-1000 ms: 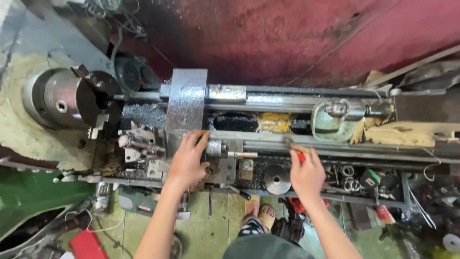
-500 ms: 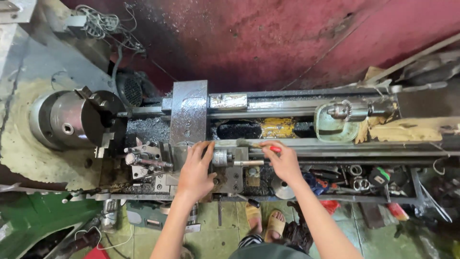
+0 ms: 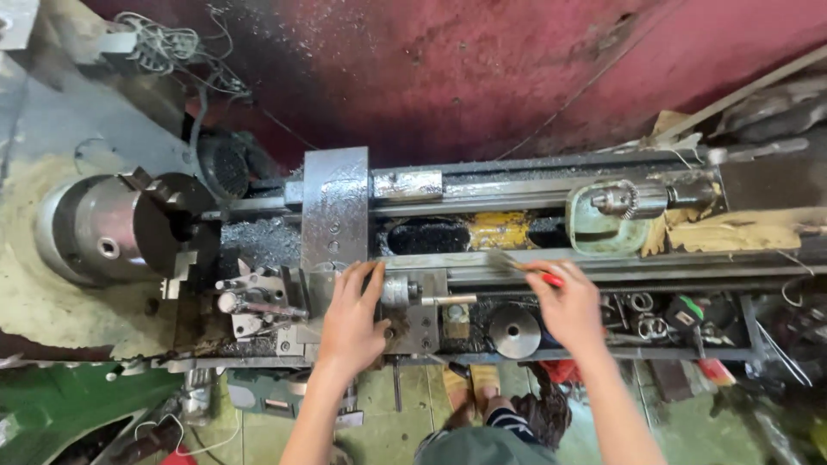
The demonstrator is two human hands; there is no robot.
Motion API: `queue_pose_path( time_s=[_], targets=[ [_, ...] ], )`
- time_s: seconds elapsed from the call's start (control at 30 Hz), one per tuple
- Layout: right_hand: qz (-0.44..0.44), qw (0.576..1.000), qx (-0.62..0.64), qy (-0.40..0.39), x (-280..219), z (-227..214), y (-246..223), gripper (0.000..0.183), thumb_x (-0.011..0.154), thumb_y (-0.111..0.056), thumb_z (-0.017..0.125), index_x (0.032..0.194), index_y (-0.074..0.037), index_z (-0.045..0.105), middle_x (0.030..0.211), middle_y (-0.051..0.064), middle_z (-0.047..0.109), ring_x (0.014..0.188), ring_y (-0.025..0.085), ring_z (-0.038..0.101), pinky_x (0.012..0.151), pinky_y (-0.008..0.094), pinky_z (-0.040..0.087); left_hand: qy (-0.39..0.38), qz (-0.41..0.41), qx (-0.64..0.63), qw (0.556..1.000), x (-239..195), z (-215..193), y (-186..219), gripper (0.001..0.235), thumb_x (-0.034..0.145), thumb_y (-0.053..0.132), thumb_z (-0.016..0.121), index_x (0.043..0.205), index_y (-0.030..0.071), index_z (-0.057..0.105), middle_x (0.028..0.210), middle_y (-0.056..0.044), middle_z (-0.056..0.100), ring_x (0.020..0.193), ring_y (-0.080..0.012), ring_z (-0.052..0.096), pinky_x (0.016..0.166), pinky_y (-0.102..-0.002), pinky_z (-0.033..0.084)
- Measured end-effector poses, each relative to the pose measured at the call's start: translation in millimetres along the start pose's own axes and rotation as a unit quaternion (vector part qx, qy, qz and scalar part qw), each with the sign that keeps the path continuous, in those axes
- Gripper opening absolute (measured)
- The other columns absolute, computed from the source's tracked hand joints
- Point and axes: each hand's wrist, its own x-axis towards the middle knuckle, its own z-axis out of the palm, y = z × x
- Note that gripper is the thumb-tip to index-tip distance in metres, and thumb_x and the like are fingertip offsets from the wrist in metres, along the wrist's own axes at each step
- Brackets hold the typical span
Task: Brushing a metal part mounted on a lathe with a small brush
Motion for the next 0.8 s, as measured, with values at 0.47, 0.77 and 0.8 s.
queue_pose_path(
  time_s=[0.47,0.77,0.8],
  targets=[
    [0.033,0.997,-0.049,-0.050,4,-26,9,0.014,0.092,-0.025,0.073,0.103,-0.029,0.080,0.096,0.003,0.076,0.099,0.033,0.071,0.092,0.045,0.055,0.031,-0.023,-0.041,0.998,4,1,-2,0.094,0.064,0.005,0.090,0.149,0.004,0.050,0.146,-0.014,0.049,0.145,-0.0396,0.036,0.122,-0.054,0.030],
    [0.032,0.993,-0.109,0.019,-18,-63,29,0.016,0.099,-0.023,0.066,0.110,-0.023,0.078,0.101,0.002,0.071,0.099,0.027,0.068,0.090,0.038,0.051,0.031,-0.006,-0.032,0.999,0,8,-7,0.092,0.068,0.007,0.087,0.151,0.005,0.046,0.148,-0.015,0.047,0.146,-0.0376,0.034,0.118,-0.052,0.034],
    [0.047,0.988,-0.149,0.001,-21,-66,31,0.022,0.100,-0.026,0.059,0.113,-0.021,0.076,0.103,0.001,0.067,0.098,0.024,0.066,0.088,0.035,0.048,0.041,0.025,-0.026,0.999,-1,15,-15,0.093,0.069,0.008,0.086,0.151,0.004,0.042,0.151,-0.016,0.043,0.145,-0.0377,0.031,0.114,-0.053,0.036]
  ],
)
